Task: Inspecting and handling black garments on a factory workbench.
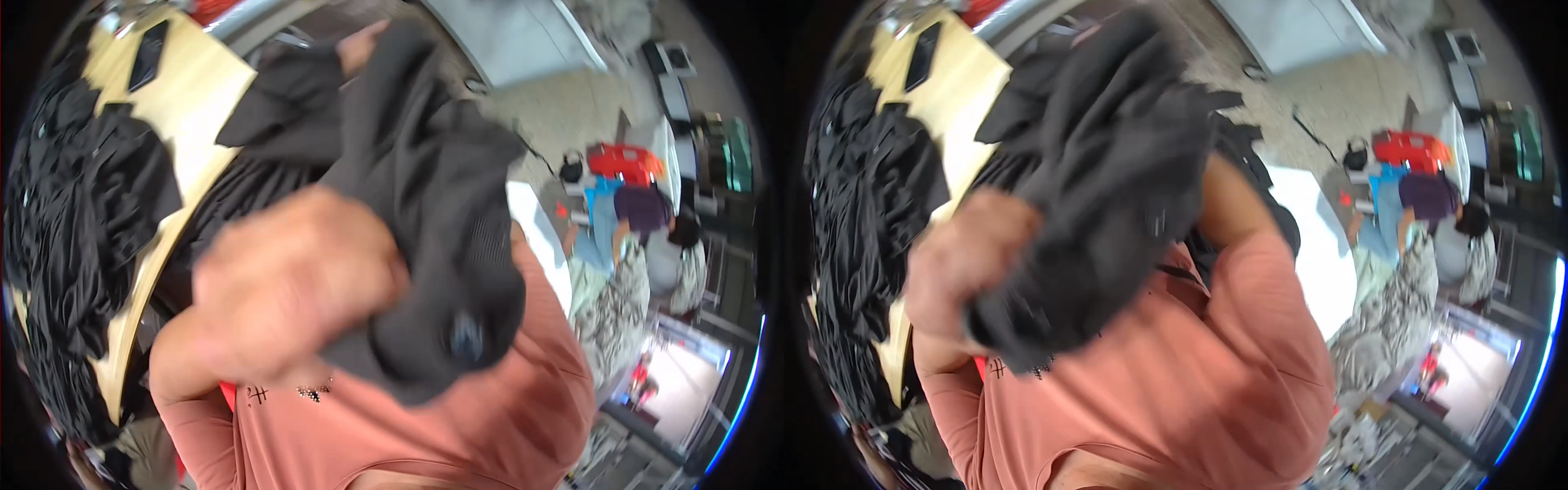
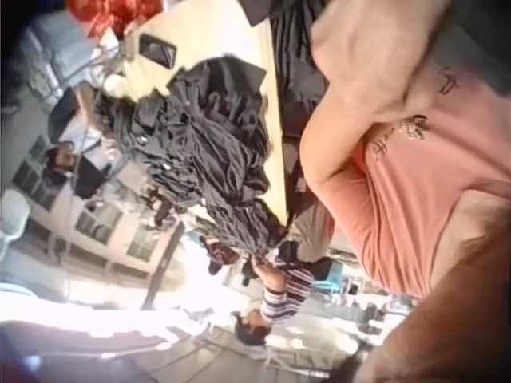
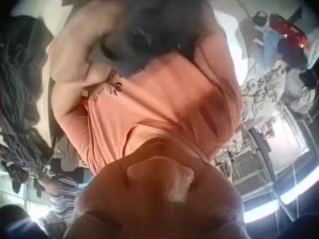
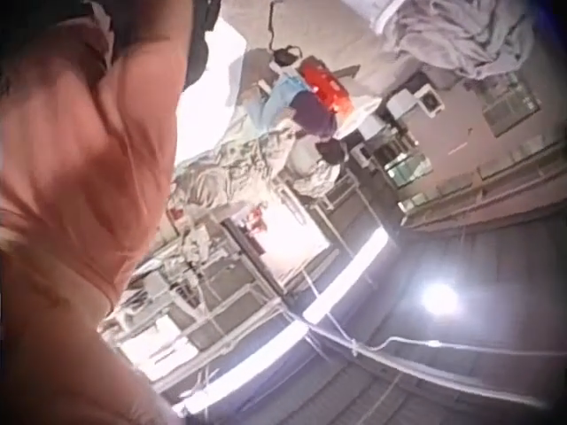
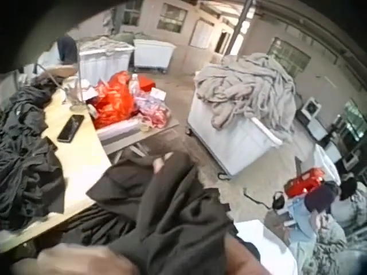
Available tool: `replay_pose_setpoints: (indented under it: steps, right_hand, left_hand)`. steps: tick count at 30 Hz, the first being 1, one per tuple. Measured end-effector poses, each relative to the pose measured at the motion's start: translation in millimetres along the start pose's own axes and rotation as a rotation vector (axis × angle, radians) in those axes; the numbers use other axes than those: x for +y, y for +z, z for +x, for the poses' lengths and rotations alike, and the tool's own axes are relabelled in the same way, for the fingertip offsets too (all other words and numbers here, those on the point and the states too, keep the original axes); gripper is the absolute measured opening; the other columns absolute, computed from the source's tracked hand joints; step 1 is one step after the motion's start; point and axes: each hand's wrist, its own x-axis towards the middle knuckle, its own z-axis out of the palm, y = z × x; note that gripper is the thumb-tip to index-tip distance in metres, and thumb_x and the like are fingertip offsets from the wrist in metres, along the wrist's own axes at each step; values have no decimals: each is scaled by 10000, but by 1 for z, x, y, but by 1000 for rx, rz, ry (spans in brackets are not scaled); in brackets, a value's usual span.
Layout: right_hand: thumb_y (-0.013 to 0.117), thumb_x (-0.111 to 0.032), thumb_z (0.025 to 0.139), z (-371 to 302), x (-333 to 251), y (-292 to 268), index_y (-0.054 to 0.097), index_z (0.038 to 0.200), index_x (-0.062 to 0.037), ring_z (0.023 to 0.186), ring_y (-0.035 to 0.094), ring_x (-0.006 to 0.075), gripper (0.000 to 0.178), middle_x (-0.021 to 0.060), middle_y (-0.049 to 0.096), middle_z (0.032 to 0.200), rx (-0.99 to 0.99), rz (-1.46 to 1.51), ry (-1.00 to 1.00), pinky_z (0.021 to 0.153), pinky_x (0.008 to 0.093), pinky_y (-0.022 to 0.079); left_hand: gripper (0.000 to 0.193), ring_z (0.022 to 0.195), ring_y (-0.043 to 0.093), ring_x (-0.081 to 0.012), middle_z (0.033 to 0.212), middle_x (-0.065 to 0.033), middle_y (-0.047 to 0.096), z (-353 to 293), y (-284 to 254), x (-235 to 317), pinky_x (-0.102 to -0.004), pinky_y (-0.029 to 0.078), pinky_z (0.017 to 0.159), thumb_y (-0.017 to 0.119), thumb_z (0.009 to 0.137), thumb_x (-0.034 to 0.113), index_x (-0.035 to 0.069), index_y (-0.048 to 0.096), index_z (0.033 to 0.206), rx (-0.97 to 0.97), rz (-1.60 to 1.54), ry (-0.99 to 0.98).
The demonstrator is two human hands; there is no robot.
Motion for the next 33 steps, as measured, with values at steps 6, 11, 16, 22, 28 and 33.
replay_pose_setpoints:
  steps: [6, 11, 16, 22, 28, 33]
  right_hand:
    - [524, -229, 803, -86, 21, -166, 485, 1147, -53, 1086, 442, 343, 388, 189, 458, 1174, -316, -1232, 563, 919, 447, 337]
    - [521, -200, 806, -154, -29, -224, 466, 1144, -9, 1044, 468, 366, 392, 200, 470, 1158, -356, -1497, 901, 902, 445, 366]
    - [534, -281, 793, -165, -101, -143, 535, 1066, 6, 1005, 534, 309, 396, 189, 535, 1112, -309, -534, 945, 860, 382, 432]
    - [571, -87, 654, -71, -108, -32, 656, 796, -30, 738, 605, 348, 174, 174, 622, 733, -1371, -165, 634, 669, 403, 480]
    - [641, -76, 702, -25, -90, -12, 572, 990, 11, 686, 593, 268, 309, 154, 595, 866, -608, 130, 355, 607, 342, 465]
    - [614, 16, 704, 23, -92, 86, 582, 963, -3, 840, 578, 286, 262, 139, 586, 961, -424, 142, -80, 725, 340, 478]
  left_hand:
    - [170, 573, 577, -154, 692, -102, 582, 9, 75, -43, -262, 452, 527, 555, 672, -61, -3, 572, 831, 34, -133, -511]
    - [181, 693, 571, -365, 711, -194, 564, 0, 155, -45, -395, 452, 592, 552, 619, -52, -8, 552, 795, -171, -339, -406]
    - [133, 756, 559, -404, 730, -228, 566, -45, 144, -75, -433, 456, 645, 567, 634, -8, -9, 583, 766, -340, -134, -637]
    - [187, 750, 567, -393, 767, -221, 580, -115, 90, -95, -425, 459, 650, 576, 621, -24, -24, 571, 808, -473, 423, -753]
    - [132, 675, 589, -259, 755, -117, 590, -173, 0, -14, -325, 480, 598, 633, 677, -31, 20, 573, 782, 62, 615, -655]
    - [107, 626, 555, -190, 720, -93, 569, -234, -49, 49, -270, 453, 578, 609, 724, -22, -7, 567, 822, 750, 980, -1079]
